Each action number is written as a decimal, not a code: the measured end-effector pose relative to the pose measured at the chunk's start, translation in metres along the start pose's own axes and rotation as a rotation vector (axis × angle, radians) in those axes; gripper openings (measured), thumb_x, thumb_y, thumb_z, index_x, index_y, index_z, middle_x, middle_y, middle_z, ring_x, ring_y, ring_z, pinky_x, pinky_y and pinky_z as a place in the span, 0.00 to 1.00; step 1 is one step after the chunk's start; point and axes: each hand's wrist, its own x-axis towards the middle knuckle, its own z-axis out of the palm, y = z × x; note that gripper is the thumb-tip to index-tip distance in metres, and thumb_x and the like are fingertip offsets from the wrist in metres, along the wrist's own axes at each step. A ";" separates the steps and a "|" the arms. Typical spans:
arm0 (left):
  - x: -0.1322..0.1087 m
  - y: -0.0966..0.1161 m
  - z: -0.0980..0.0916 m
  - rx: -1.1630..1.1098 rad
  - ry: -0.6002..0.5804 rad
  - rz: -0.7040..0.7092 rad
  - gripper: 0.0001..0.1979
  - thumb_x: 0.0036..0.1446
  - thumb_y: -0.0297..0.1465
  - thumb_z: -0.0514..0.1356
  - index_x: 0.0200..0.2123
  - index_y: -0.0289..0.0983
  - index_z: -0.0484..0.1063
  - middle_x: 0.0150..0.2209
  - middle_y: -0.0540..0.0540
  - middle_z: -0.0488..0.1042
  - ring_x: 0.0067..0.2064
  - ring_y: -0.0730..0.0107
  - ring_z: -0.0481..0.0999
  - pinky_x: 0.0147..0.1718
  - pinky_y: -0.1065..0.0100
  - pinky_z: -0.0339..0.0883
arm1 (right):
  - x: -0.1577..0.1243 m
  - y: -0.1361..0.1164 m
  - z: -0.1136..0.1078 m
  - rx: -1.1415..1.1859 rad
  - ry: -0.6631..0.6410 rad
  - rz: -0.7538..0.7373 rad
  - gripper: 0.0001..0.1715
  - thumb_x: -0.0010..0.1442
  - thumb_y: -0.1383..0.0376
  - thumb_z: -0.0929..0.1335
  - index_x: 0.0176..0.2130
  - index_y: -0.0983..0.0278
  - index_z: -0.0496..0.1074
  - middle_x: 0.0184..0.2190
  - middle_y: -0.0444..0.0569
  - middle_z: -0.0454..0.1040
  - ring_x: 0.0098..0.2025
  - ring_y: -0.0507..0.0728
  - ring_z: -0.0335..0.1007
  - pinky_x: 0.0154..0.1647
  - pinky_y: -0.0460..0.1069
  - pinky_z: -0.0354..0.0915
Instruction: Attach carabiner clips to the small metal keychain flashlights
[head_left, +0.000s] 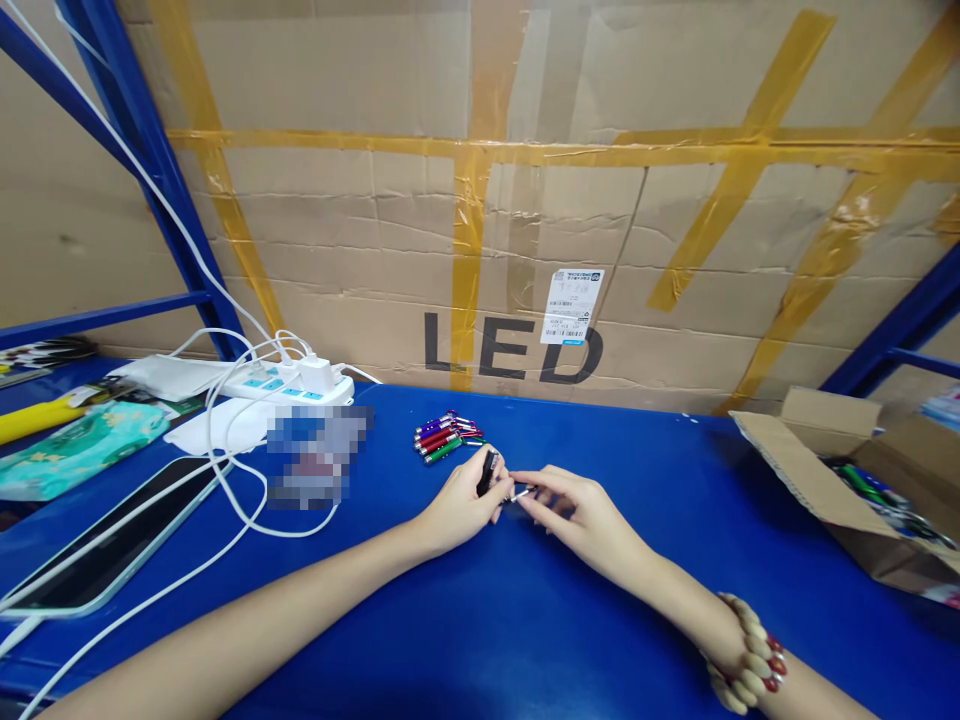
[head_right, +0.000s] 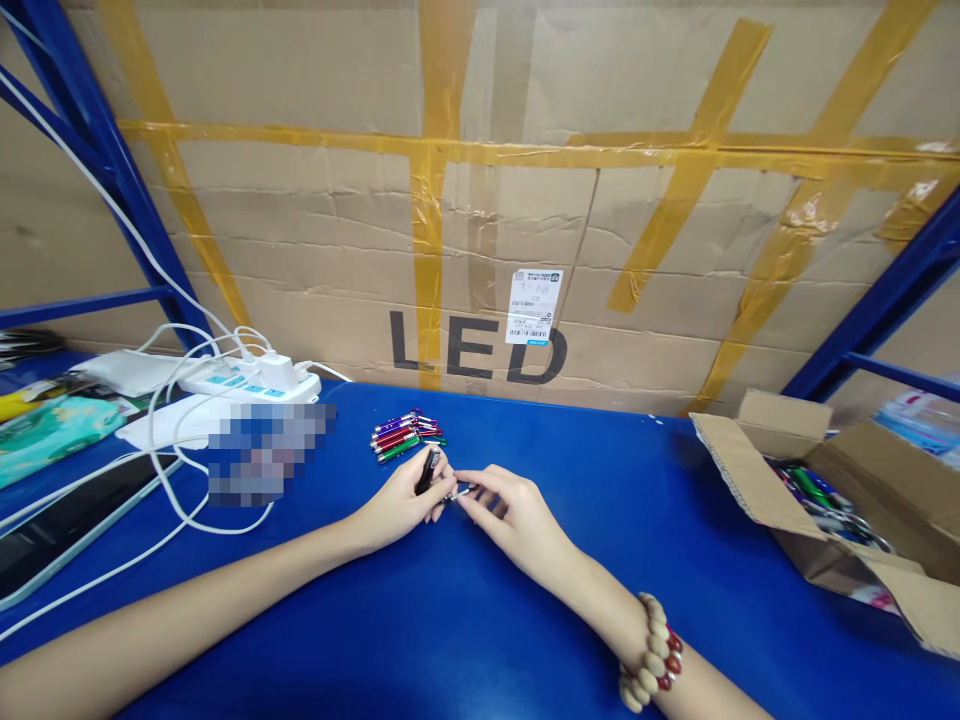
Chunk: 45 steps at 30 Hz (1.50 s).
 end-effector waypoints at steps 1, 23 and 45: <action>0.000 0.001 0.000 0.008 -0.006 0.002 0.11 0.57 0.35 0.51 0.27 0.39 0.51 0.24 0.56 0.61 0.19 0.81 0.61 0.20 0.74 0.57 | 0.000 0.000 0.000 -0.042 -0.001 -0.039 0.16 0.60 0.61 0.63 0.46 0.63 0.70 0.32 0.48 0.70 0.29 0.51 0.68 0.27 0.44 0.67; -0.004 0.003 0.000 0.230 0.004 0.081 0.09 0.60 0.33 0.47 0.28 0.39 0.53 0.24 0.55 0.59 0.26 0.75 0.61 0.27 0.72 0.55 | 0.000 0.002 -0.001 -0.215 -0.044 -0.127 0.12 0.62 0.64 0.60 0.42 0.63 0.70 0.32 0.48 0.71 0.32 0.53 0.68 0.34 0.46 0.63; -0.006 0.004 0.005 0.115 0.011 0.073 0.09 0.57 0.32 0.51 0.28 0.39 0.51 0.26 0.54 0.63 0.21 0.78 0.62 0.23 0.73 0.57 | -0.001 0.001 0.001 -0.384 0.135 -0.215 0.17 0.65 0.62 0.55 0.34 0.65 0.67 0.24 0.46 0.64 0.25 0.51 0.60 0.26 0.45 0.59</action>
